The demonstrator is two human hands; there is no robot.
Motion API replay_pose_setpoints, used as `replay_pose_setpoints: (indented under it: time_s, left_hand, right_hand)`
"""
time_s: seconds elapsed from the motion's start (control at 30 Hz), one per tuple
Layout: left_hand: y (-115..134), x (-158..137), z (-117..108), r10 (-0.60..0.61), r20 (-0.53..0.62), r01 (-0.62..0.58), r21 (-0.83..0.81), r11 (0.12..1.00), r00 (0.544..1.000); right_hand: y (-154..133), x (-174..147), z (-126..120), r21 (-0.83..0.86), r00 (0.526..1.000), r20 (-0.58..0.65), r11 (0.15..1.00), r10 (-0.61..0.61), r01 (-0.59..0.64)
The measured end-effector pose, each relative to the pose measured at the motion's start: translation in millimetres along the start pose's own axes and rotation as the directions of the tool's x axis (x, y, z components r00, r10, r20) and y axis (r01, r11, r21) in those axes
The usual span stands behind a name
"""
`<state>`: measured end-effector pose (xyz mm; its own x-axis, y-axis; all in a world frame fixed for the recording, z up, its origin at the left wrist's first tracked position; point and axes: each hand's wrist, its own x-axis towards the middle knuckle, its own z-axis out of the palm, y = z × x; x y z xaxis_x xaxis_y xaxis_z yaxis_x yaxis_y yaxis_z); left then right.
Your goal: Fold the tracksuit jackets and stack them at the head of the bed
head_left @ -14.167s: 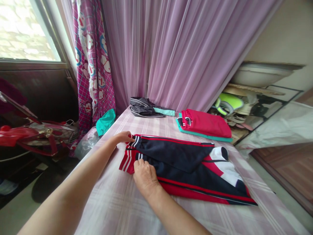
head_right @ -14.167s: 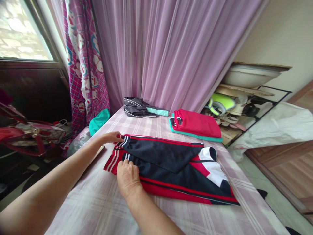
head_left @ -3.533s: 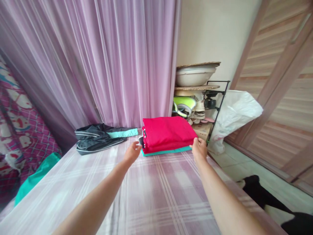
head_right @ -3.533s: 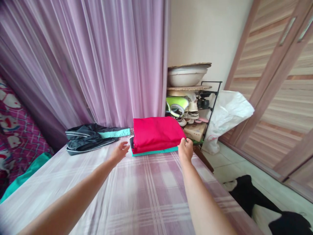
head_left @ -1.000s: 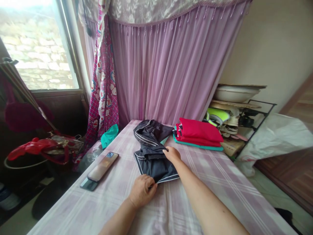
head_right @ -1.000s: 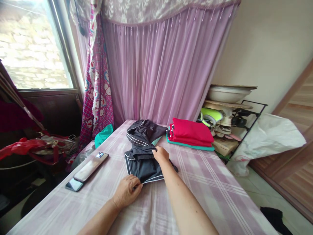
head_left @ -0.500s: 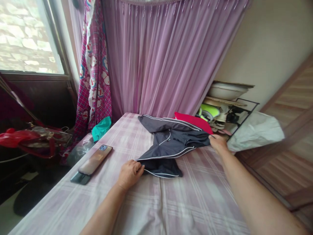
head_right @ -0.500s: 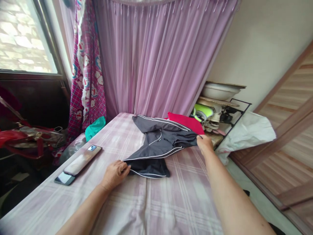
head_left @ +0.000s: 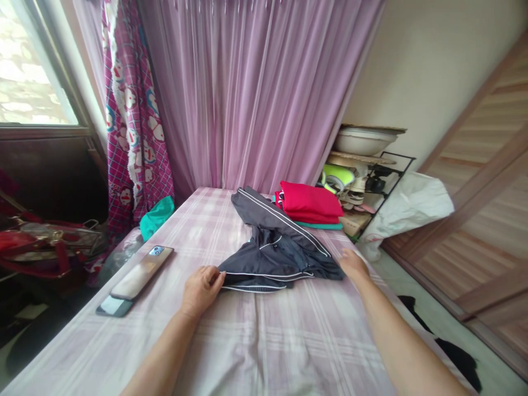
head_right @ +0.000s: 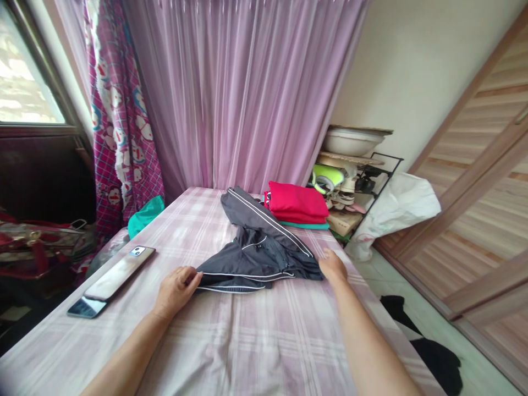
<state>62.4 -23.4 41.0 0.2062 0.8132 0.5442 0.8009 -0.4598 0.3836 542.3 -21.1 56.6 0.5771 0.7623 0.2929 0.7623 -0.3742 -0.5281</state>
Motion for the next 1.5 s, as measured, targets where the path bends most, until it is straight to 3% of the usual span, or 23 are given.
replay_pose_setpoints:
  time_s: [0.17,0.27,0.37,0.4,0.47,0.57,0.63,0.67,0.83,1.0,1.17,1.23,1.27,1.33,1.37,1.43,1.47,1.5]
  left_hand:
    - [-2.8,3.7,2.9,0.007,-0.054,-0.01,-0.055,0.998,0.999]
    - [-6.2,3.5,4.8,0.0,-0.047,-0.002,-0.047,0.999,0.999]
    - [-10.3,2.5,7.0,-0.014,-0.02,0.012,-0.073,0.997,1.0]
    - [-11.6,2.2,7.8,-0.016,-0.012,0.015,-0.088,0.996,1.0]
    - [-13.8,1.8,9.4,-0.032,-0.02,0.03,-0.114,0.993,0.999]
    - [-15.7,1.5,10.9,-0.074,-0.089,0.062,-0.132,0.989,0.993]
    - [-16.3,0.9,11.3,-0.069,-0.122,0.054,-0.124,0.991,0.99]
    - [-16.4,0.4,11.5,-0.051,-0.125,0.036,-0.115,0.993,0.991]
    - [-15.7,-2.0,14.0,0.105,-0.048,-0.107,-0.049,0.993,0.993]
    - [-10.0,3.3,15.2,0.186,0.012,-0.186,0.012,0.983,0.983]
    - [-9.0,8.3,16.6,0.178,0.067,-0.178,0.005,0.984,0.982]
    - [-11.0,8.3,18.0,0.146,0.105,-0.144,-0.022,0.989,0.984]
    - [-11.9,8.0,18.4,0.124,0.125,-0.121,-0.035,0.992,0.984]
    - [-12.8,7.1,18.0,0.08,0.169,-0.072,-0.048,0.996,0.982]
    - [-12.6,6.7,17.1,0.058,0.192,-0.05,-0.048,0.998,0.98]
    - [-11.0,5.9,13.7,0.016,0.23,-0.007,-0.039,0.999,0.973]
    - [-9.6,5.6,11.6,-0.007,0.243,0.015,-0.03,0.999,0.97]
    - [-7.9,5.5,9.3,-0.031,0.252,0.037,-0.017,0.999,0.967]
  right_hand:
    - [-63.6,1.3,1.1,-0.04,0.976,0.129,0.982,-0.178,0.184]
    - [-105.3,-4.9,0.0,-0.151,0.961,0.233,0.97,-0.151,0.19]
    - [-144.8,-17.5,-4.6,0.003,0.914,0.315,0.963,-0.258,0.27]
    - [-158.1,-25.7,-6.1,0.121,0.876,0.322,0.933,-0.359,0.338]
    - [-184.0,-50.2,-6.8,0.332,0.758,0.299,0.808,-0.58,0.487]
    - [-213.9,-99.2,2.0,0.346,0.569,0.327,0.656,-0.754,0.671]
    - [-223.3,-129.4,13.9,0.293,0.473,0.423,0.611,-0.773,0.736]
    - [-224.9,-141.4,20.5,0.266,0.447,0.463,0.601,-0.765,0.754]
    - [-219.0,-169.7,40.6,0.22,0.444,0.487,0.598,-0.752,0.771]
    - [-209.1,-172.9,27.7,0.202,0.405,0.488,0.551,-0.773,0.809]
    - [-188.2,-153.3,-1.3,0.011,0.515,0.444,0.579,-0.733,0.815]
    - [-177.8,-130.0,-13.8,-0.048,0.61,0.42,0.655,-0.672,0.754]
    - [-171.2,-114.1,-20.1,-0.074,0.692,0.366,0.721,-0.623,0.689]
    - [-152.8,-75.7,-32.4,-0.106,0.887,0.156,0.885,-0.435,0.453]
    - [-140.4,-55.2,-38.1,-0.099,0.954,0.038,0.949,-0.298,0.3]
    - [-110.2,-17.8,-47.6,-0.077,0.996,-0.084,0.997,0.014,-0.02]
    - [-93.9,-3.4,-51.0,-0.094,0.987,-0.076,0.984,0.143,-0.15]
    - [-78.2,7.0,-53.4,-0.106,0.978,-0.068,0.973,0.198,-0.205]
